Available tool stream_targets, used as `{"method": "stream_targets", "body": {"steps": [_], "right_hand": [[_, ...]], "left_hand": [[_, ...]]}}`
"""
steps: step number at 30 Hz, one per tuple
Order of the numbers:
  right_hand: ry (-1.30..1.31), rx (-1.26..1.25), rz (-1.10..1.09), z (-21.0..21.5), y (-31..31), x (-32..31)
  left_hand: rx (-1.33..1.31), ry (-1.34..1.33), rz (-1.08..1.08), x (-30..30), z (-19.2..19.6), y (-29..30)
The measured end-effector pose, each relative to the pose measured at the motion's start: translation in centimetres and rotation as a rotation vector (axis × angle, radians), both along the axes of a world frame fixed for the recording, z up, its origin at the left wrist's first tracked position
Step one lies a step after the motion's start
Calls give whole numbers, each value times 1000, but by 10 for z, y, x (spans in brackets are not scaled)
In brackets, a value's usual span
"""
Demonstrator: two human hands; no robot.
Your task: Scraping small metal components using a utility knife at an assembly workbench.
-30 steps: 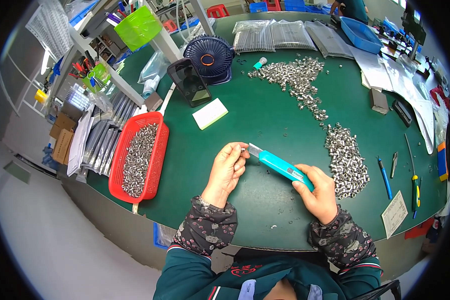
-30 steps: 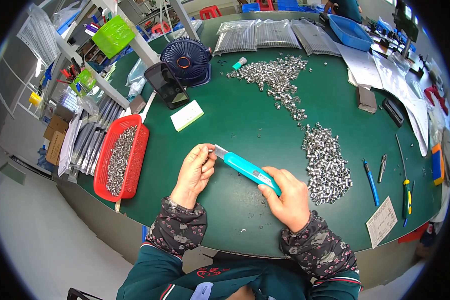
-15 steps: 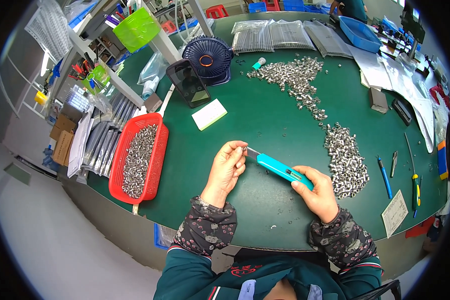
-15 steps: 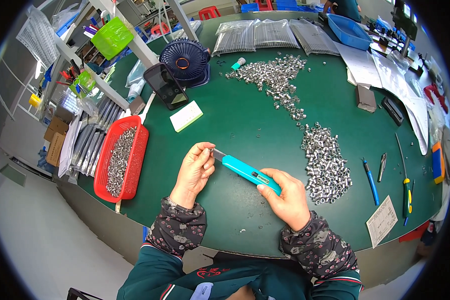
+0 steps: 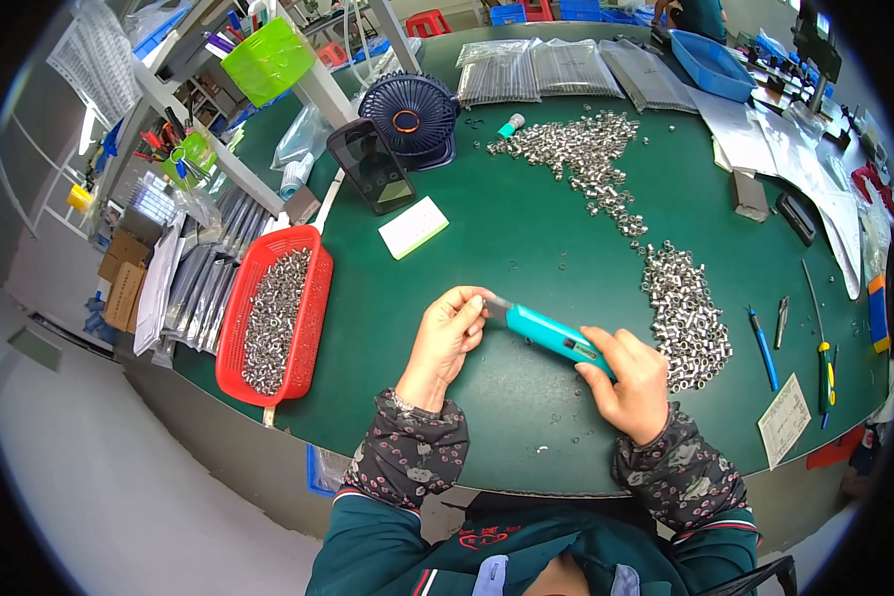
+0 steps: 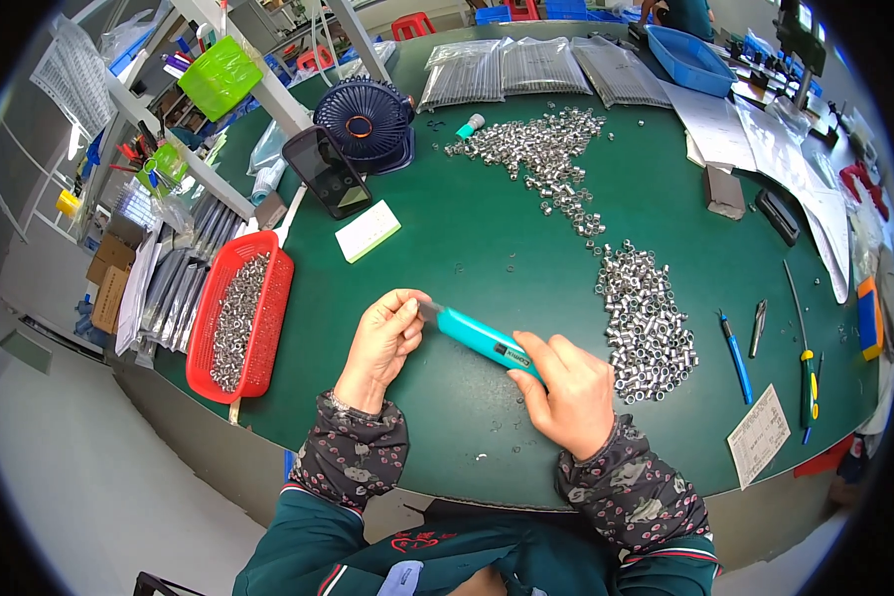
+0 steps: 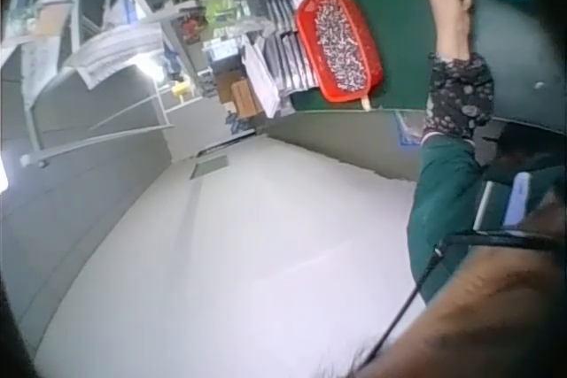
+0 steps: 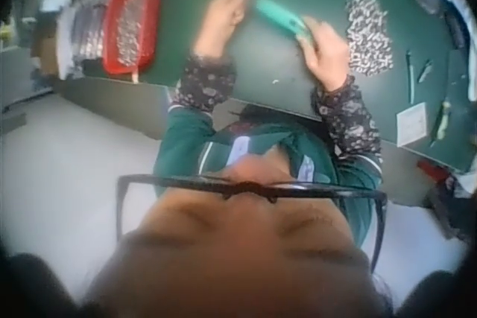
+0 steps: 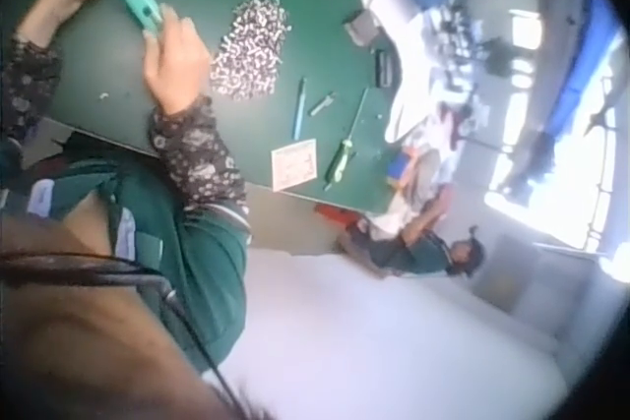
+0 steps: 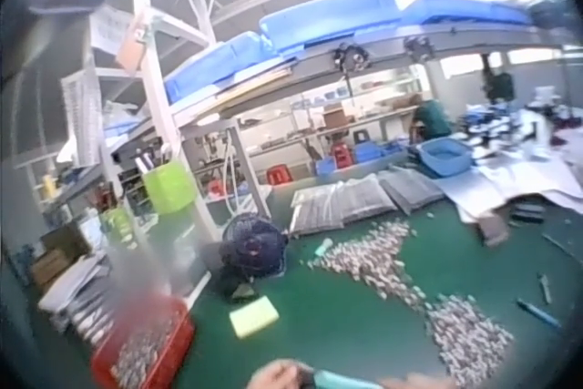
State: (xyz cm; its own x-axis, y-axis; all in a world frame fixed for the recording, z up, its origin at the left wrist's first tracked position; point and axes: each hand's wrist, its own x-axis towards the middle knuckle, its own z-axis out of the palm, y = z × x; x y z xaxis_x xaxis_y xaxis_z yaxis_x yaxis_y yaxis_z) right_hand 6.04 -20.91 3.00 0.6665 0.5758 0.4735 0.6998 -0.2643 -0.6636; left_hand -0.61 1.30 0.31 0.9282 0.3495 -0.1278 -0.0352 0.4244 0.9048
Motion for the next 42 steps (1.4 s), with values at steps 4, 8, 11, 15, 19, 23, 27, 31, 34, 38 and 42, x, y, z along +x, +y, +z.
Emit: {"method": "stream_targets", "body": {"steps": [4,8,11,15,19,23,27,31,34,38,42], "right_hand": [[26,161,-57,2,-2,7],[164,272,-58,-7,-7,13],[530,452,-98,5,-13,13],[725,822,-179,8,-25,30],[737,1096,-221,17,-30,38],[717,1101,-211,17,-36,38],[750,1125,-195,18,-32,36],[682,1082,-218,14,-35,39],[699,1094,-203,15,-33,38],[721,1072,-186,15,-32,37],[789,981,-151,9,-28,35]], "left_hand": [[-82,-3,2,0,-1,3],[-129,-35,-19,2,1,0],[-192,-39,-2,2,5,-2],[-307,-41,-30,5,-2,-1],[-274,16,-123,26,18,-24],[208,226,-321,69,37,-65],[925,179,-331,110,16,-95],[1238,233,-264,129,5,-116],[1259,243,-257,132,4,-118],[1135,189,-215,124,7,-112],[57,167,-285,81,35,-81]]}}
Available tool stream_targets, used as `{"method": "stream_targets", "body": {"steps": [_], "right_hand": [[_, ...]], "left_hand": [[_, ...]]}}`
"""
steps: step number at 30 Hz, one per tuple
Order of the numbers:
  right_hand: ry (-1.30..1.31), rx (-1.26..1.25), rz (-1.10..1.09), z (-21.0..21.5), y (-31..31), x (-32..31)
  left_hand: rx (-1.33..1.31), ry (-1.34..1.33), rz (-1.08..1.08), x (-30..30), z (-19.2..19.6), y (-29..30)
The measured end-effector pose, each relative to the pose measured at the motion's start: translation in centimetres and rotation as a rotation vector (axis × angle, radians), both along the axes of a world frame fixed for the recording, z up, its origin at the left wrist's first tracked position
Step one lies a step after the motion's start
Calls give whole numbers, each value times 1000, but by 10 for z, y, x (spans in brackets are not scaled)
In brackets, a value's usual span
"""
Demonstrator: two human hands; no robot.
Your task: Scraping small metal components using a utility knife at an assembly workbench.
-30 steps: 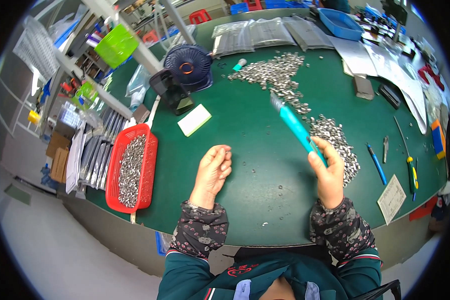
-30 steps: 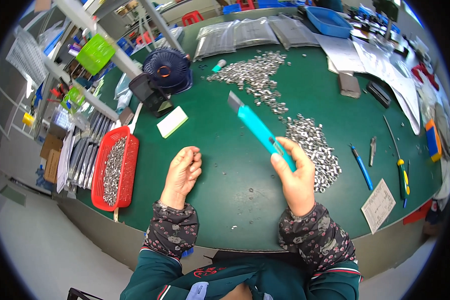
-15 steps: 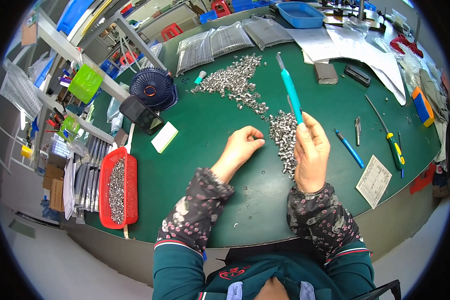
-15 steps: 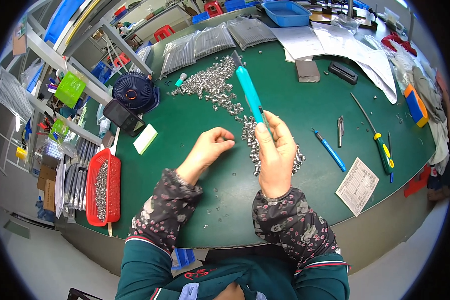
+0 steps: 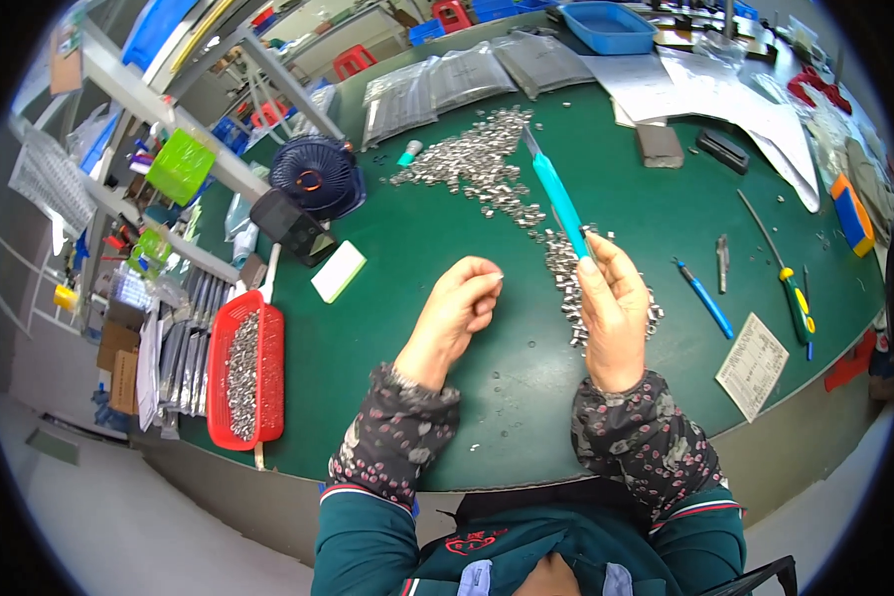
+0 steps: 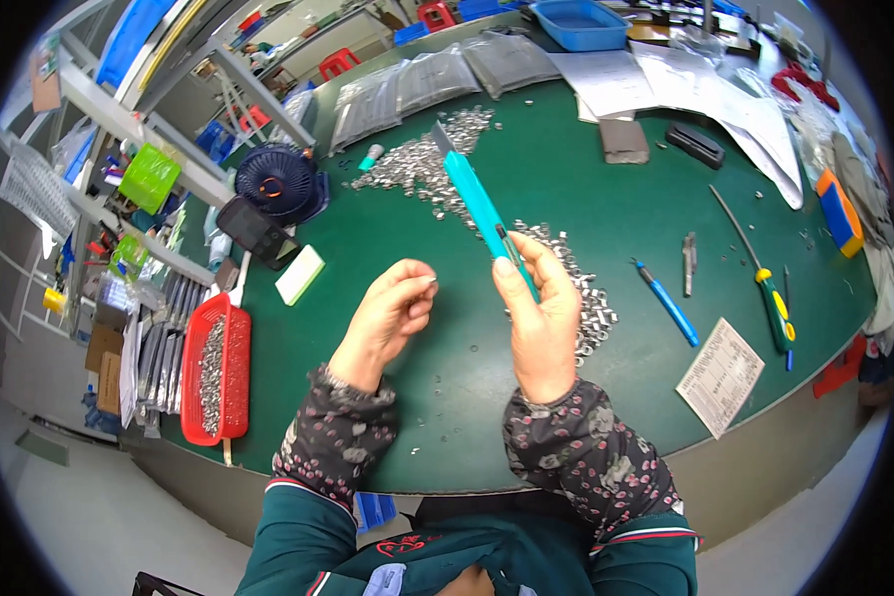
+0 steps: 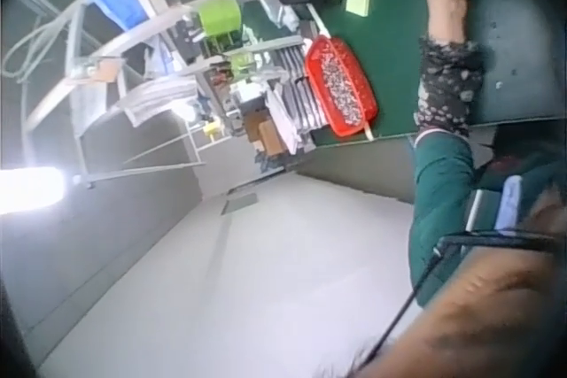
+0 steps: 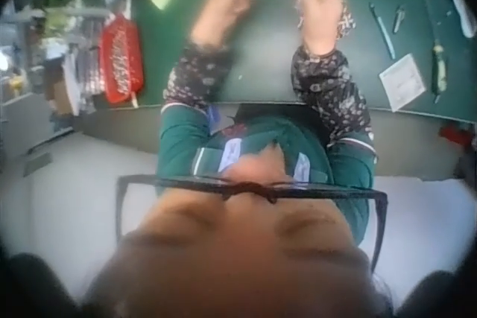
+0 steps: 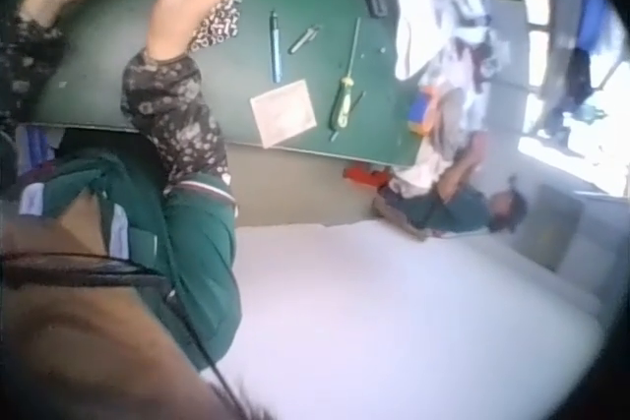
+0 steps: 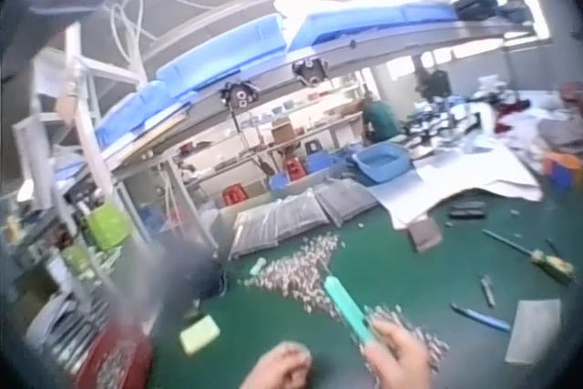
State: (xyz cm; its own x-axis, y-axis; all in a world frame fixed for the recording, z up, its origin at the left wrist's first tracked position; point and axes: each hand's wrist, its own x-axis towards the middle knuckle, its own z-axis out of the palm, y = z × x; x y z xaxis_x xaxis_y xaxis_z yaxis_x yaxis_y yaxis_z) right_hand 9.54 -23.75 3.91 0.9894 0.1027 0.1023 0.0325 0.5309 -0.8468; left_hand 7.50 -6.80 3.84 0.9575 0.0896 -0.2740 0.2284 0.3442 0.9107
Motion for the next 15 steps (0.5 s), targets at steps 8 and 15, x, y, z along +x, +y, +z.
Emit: {"method": "stream_targets", "body": {"steps": [8,15], "right_hand": [[-183,-423,332,-1,11,-19],[-193,-607,623,-14,22,-30]], "left_hand": [[-459,-218,233,-77,-24,62],[-418,-243,312,-84,-35,81]]}}
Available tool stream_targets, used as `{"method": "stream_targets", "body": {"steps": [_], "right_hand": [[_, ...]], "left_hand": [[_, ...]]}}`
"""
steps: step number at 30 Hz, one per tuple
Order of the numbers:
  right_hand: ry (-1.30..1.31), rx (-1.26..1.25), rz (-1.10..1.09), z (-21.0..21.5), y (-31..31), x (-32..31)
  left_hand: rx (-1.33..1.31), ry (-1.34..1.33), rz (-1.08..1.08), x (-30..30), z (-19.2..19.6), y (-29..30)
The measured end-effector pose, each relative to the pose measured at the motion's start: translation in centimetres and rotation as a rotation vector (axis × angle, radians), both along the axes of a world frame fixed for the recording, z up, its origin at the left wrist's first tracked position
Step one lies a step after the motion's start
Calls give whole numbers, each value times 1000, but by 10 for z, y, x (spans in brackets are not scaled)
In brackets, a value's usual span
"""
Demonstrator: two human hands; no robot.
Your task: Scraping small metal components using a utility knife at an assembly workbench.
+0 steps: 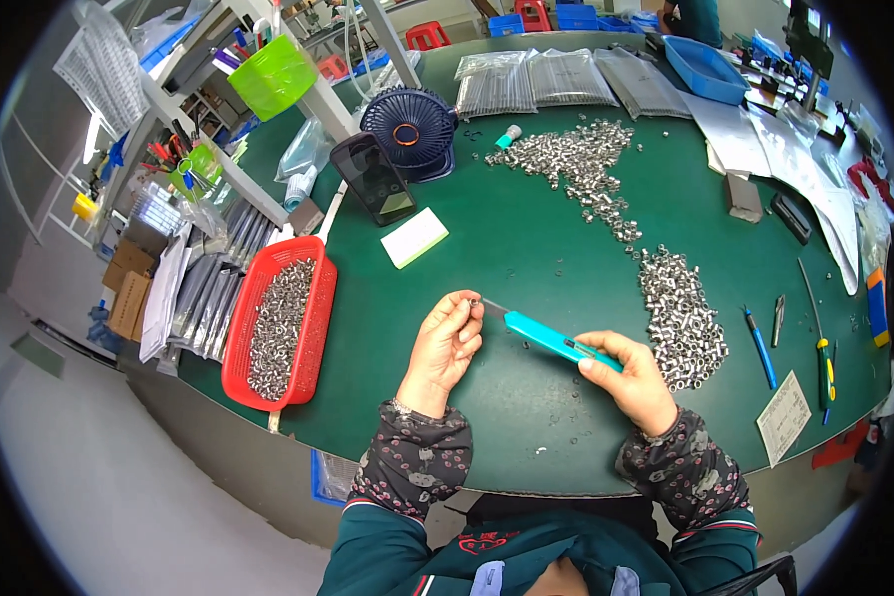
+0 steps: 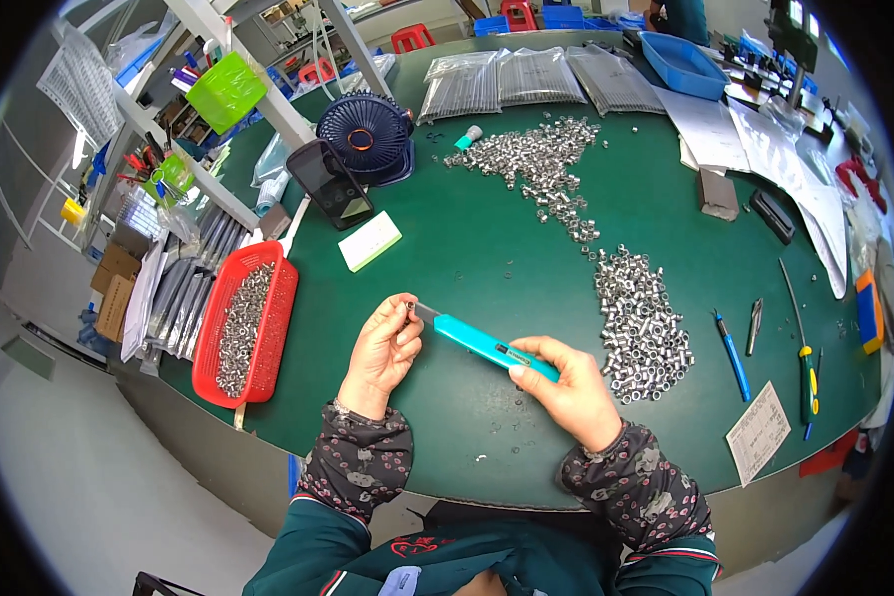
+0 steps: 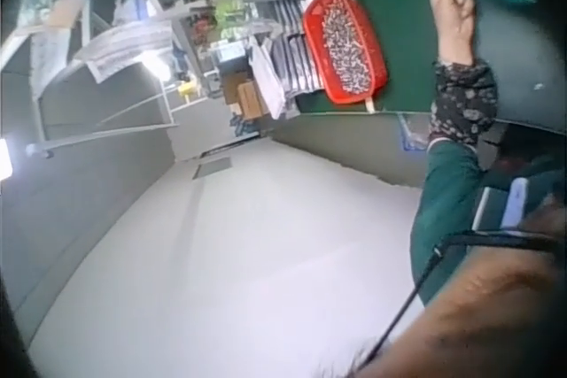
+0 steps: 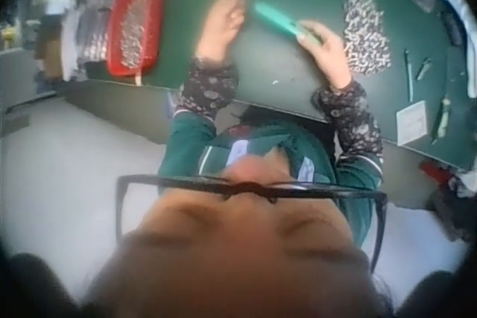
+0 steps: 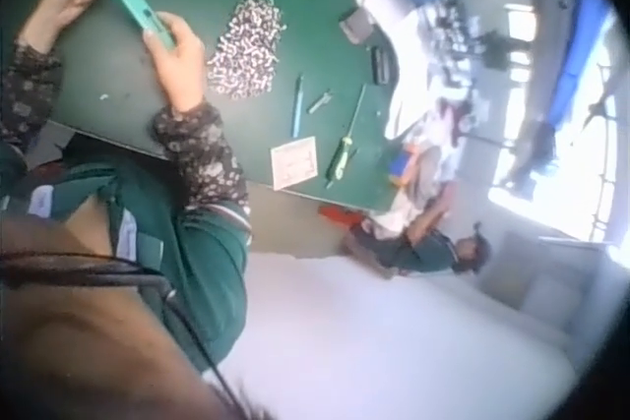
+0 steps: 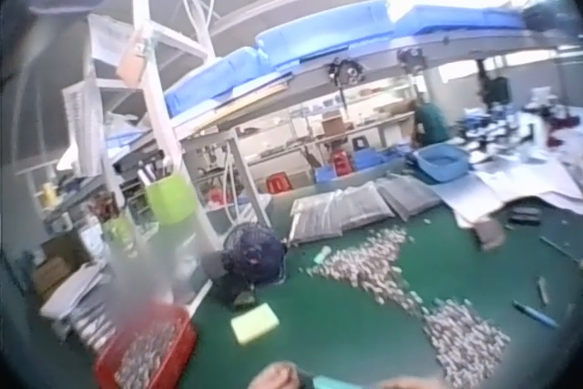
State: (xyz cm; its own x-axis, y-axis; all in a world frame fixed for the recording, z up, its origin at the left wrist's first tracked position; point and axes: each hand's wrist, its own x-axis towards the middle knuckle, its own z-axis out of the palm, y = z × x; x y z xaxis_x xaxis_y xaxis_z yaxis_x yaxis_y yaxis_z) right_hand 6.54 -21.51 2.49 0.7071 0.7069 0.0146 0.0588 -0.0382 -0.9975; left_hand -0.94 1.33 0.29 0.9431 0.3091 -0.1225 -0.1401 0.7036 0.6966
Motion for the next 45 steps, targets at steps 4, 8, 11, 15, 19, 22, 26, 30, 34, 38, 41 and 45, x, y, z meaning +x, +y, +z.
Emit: {"method": "stream_targets", "body": {"steps": [4,8,11,15,19,22,26,30,34,38,41,45], "right_hand": [[-24,-68,14,-2,2,0],[-26,-103,20,-5,1,2],[-110,-108,-13,-5,1,3],[-562,-192,-153,6,3,-3],[-556,-6,-296,3,2,2],[-497,-49,-251,2,2,2],[-506,-45,-199,-2,3,-1],[-347,-71,-142,-3,4,-1],[-202,-64,-72,-4,3,-1],[-152,-54,-49,-2,3,-3],[-139,-81,-32,-4,3,-2],[-147,-102,-15,-4,3,-2]], "left_hand": [[19,-13,-28,1,-3,0],[66,-20,-45,1,0,-5],[129,-11,-60,0,-1,-5],[146,57,-28,0,-2,-4],[65,84,16,0,2,-4],[85,44,8,0,1,-3],[100,45,4,1,0,-2],[84,35,-1,1,1,-2],[85,17,-2,1,1,-2],[66,-3,6,1,-3,-1],[80,28,26,1,-1,-4],[139,58,56,1,0,-7]]}}
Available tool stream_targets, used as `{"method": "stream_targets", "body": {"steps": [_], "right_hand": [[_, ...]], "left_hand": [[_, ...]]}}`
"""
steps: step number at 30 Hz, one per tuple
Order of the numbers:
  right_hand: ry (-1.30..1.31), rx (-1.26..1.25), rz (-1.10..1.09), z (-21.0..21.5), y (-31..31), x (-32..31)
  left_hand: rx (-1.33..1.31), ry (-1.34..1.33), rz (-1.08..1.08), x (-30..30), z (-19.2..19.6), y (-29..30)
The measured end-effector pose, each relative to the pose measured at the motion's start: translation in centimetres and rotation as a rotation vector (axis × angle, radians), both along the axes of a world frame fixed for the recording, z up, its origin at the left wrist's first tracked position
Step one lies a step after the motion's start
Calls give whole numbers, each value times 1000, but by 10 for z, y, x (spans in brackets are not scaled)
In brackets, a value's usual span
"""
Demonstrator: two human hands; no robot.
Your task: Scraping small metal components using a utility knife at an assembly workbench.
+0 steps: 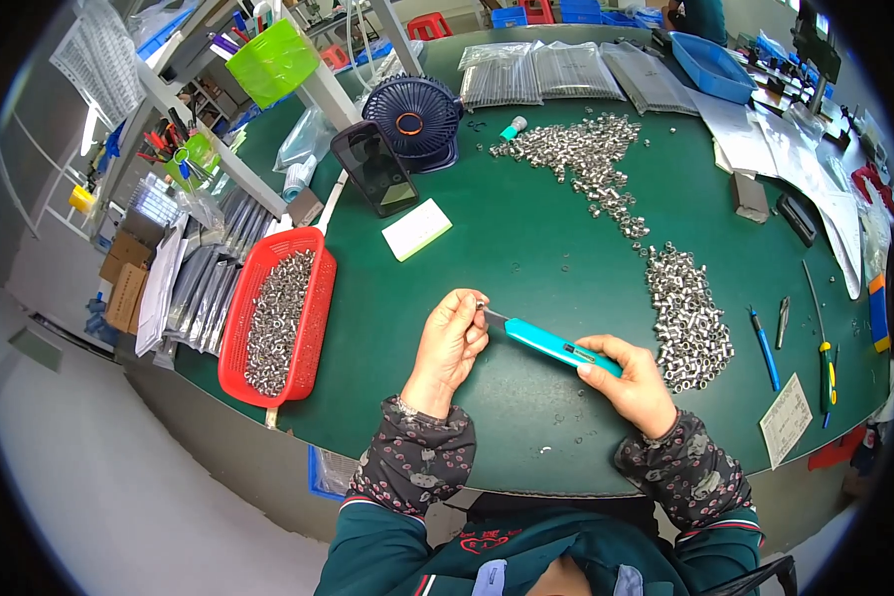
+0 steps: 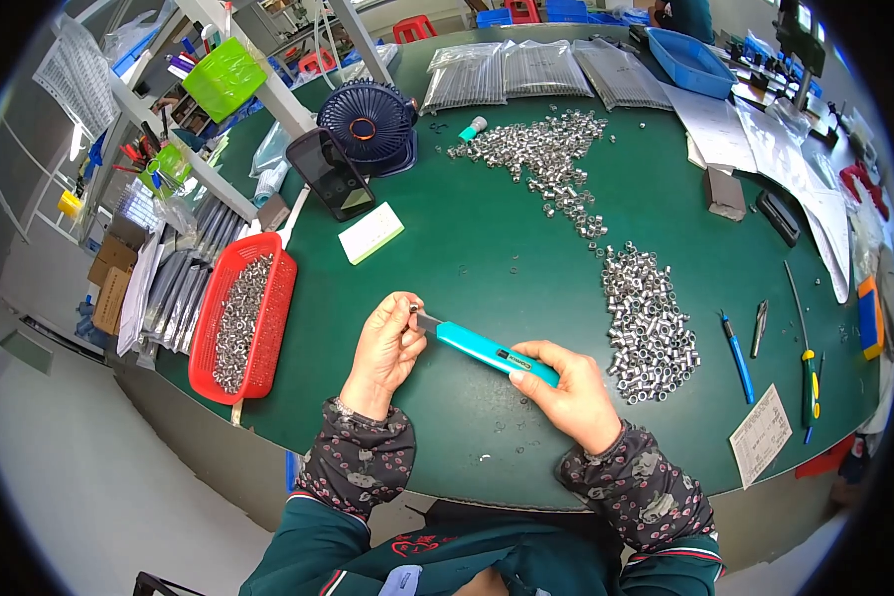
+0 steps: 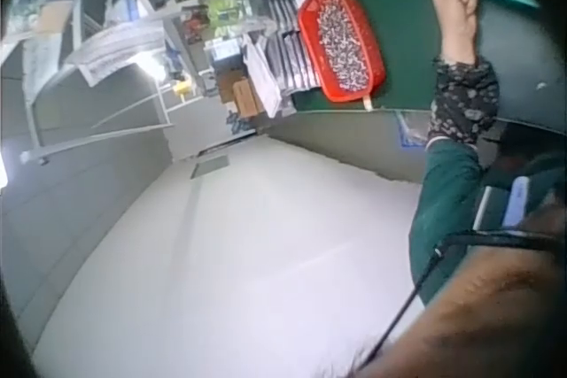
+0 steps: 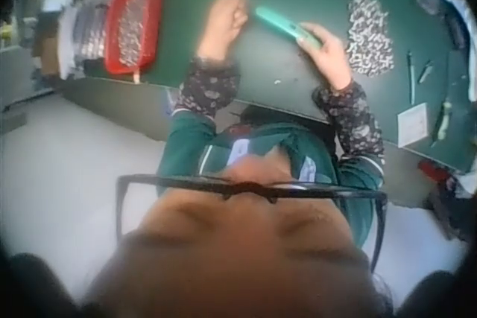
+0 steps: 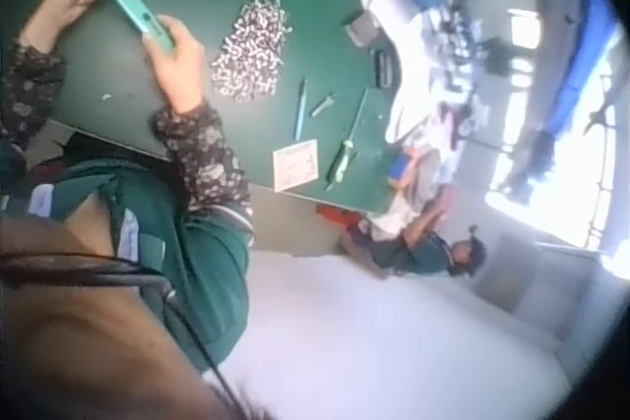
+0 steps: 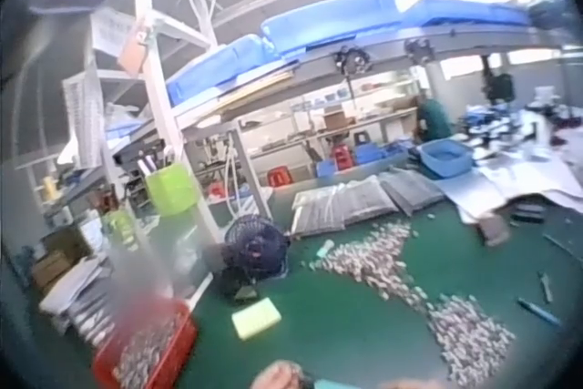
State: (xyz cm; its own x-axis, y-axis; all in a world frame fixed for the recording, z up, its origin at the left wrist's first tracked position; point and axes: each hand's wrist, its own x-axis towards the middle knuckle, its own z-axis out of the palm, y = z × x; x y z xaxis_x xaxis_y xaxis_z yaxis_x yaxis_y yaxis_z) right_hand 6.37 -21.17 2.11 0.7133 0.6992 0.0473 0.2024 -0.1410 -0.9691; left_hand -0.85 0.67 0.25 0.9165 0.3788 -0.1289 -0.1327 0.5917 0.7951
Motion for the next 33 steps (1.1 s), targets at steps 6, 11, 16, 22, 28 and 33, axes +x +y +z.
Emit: {"method": "stream_targets", "body": {"steps": [6,11,16,22,28,33], "right_hand": [[-175,-42,-30,4,0,0],[-104,-20,-9,3,0,-1],[-380,-15,-77,1,1,-1],[-633,17,-164,12,0,-2],[-468,126,-201,7,1,0],[-362,70,-154,4,1,-1]], "left_hand": [[64,42,30,1,-1,-1],[57,72,59,1,1,-4],[167,107,-47,0,-2,-2],[4,115,-45,-2,2,-1],[-16,35,-32,-1,0,3],[-59,-18,-42,-1,2,4]]}}
